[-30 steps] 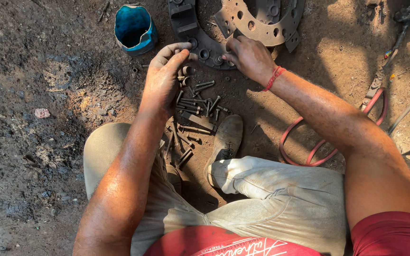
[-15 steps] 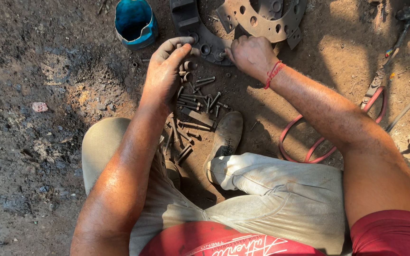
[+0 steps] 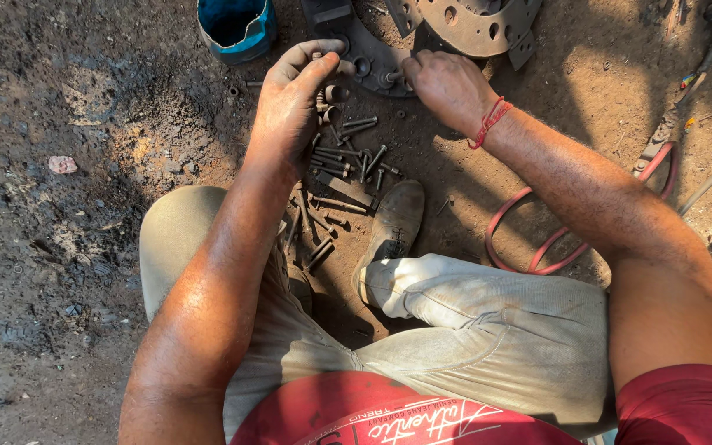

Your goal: The person sits on the ground and pours bolts and nuts from a blue container onto the dirt. They then pick up a circular metal part and begin inserting bolts into its holes, occasionally picking up additional fasteners from the pile on the ground.

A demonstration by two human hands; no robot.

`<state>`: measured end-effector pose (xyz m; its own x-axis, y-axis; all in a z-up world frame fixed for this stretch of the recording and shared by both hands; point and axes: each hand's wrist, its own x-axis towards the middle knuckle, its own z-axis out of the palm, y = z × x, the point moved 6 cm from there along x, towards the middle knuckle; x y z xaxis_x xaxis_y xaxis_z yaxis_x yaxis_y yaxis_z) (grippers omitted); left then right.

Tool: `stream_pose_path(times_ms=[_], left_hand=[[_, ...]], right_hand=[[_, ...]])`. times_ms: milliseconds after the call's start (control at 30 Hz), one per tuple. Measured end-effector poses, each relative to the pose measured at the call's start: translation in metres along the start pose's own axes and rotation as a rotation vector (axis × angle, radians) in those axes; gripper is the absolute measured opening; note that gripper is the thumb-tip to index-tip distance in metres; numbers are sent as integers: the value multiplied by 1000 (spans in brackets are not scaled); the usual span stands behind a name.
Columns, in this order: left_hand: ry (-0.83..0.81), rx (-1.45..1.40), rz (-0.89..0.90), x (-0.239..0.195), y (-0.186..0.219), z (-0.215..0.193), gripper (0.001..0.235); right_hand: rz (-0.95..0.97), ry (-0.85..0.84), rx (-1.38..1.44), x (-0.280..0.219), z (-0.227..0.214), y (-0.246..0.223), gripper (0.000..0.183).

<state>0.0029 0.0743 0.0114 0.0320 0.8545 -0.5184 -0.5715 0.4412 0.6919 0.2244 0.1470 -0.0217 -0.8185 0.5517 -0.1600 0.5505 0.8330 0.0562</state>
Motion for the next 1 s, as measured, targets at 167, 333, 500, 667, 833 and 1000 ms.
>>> stream_pose_path(times_ms=[167,333,500,667,833,1000], left_hand=[[7,45,-2,-2,4,4,30],[18,46,-10,-3,6,4,30],[18,24,-15,-3,6,3,29],[-6,0,3,-2,5,5,31],[-33,-6,45,-1,3,6,31],[-33,17,69,1,2,3,32]], right_hand=[[5,-39,-151,5,7,4,28],[98,-38,-101,14,2,10,44],[165,-69,-27,14,0,14,49],[124,1,2,11,-2,12,40],[36,-34,-66,7,-2,6,24],[-96,-31,-165,6,-10,-1,17]])
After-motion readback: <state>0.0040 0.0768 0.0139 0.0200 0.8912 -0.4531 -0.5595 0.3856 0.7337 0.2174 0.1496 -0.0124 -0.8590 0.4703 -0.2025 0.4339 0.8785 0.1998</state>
